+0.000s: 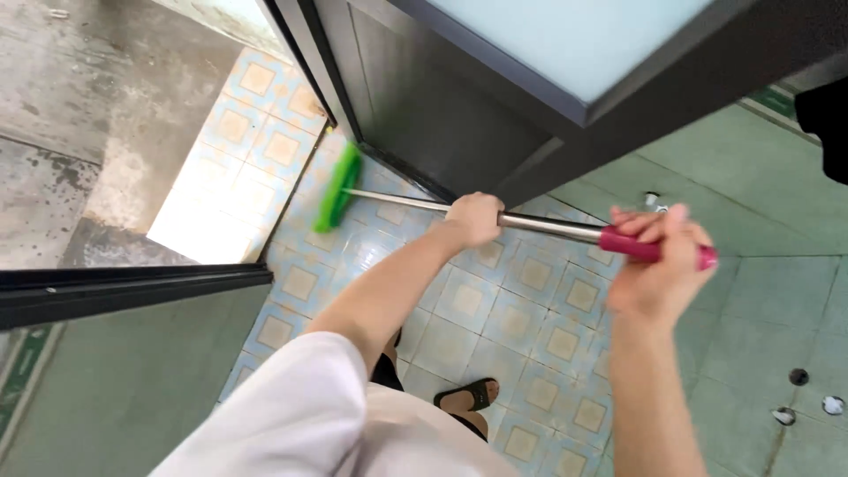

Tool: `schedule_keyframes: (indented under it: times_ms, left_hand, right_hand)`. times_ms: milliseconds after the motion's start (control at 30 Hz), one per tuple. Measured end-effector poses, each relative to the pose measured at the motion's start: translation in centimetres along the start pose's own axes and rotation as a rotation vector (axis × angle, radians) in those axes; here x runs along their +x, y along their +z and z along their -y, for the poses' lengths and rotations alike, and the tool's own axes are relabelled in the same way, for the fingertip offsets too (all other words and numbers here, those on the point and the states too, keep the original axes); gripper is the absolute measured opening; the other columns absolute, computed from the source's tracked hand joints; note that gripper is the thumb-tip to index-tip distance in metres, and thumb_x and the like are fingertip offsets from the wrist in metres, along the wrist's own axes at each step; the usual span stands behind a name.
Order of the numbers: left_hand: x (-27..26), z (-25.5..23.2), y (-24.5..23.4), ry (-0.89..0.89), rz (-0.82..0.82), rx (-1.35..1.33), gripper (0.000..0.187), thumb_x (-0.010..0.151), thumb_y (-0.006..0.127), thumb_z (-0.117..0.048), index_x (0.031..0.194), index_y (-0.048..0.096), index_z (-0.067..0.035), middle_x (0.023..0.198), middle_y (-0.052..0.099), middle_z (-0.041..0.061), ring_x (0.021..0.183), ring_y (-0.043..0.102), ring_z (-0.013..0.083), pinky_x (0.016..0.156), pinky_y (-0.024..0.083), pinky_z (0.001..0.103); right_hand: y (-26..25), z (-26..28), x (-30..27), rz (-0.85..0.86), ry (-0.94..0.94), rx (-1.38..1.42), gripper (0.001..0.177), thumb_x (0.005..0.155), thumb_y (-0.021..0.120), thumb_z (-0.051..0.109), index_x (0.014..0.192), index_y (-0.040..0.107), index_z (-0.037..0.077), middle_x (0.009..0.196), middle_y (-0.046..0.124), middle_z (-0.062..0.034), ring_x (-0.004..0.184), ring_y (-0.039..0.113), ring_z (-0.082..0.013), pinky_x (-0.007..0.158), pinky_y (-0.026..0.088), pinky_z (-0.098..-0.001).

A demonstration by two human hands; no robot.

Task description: Scrubbing the bathroom floor with a long-handled brush and water.

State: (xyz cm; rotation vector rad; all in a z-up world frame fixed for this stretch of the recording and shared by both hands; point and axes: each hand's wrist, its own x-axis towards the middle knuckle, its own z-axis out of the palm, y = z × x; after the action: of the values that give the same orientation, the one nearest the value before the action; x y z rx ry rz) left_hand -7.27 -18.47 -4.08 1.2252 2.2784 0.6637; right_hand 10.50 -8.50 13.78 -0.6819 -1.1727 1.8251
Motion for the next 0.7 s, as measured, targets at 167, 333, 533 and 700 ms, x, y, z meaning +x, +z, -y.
schedule_keyframes:
  times_ms: [167,333,533,700]
  left_hand:
    - [1.1,8.1,1.4,0.028,0.144,0.107,0.022,0.081,0.065,-0.021,0.096,0.078,-0.012,0.104,0.076,0.015,0.106,0.069,0.0316,0.093,0.052,0.046]
    - [-0.3,2.2,-1.9,-0.009,0.129,0.146,0.019,0.083,0.066,-0.023,0.092,0.079,-0.012,0.102,0.075,0.012,0.105,0.071,0.0286,0.093,0.050,0.044]
    - [0.5,-1.6,-3.5,0.044,-0.152,-0.028,0.020,0.089,0.064,-0.024,0.095,0.078,-0.010,0.094,0.076,0.014,0.096,0.072,0.0308,0.088,0.051,0.045]
    - [2.3,6.6,-0.9,-0.052,0.188,0.026,0.021,0.084,0.065,-0.020,0.095,0.080,-0.011,0.099,0.075,0.016,0.097,0.072,0.0331,0.086,0.055,0.045]
  right_hand:
    - [-0.7,-8.0,-1.5,0.135,0.012,0.052,0.026,0.101,0.061,0.012,0.077,0.051,0.008,0.078,0.062,-0.0135,0.084,0.063,-0.0314,0.111,0.048,-0.0624]
    - [-3.2,-1.9,0.5,0.221,0.021,0.080,0.032,0.104,0.061,0.016,0.074,0.055,0.006,0.080,0.063,-0.0142,0.088,0.062,-0.0310,0.114,0.043,-0.0583]
    - [-2.3,3.4,1.6,0.097,0.064,0.071,0.039,0.113,0.057,0.019,0.077,0.058,0.005,0.077,0.060,-0.0120,0.082,0.057,-0.0268,0.106,0.044,-0.0543]
    - [2.2,-5.5,0.0,0.053,0.050,-0.013,0.031,0.105,0.061,0.016,0.076,0.055,0.006,0.078,0.061,-0.0130,0.085,0.060,-0.0311,0.113,0.047,-0.0671]
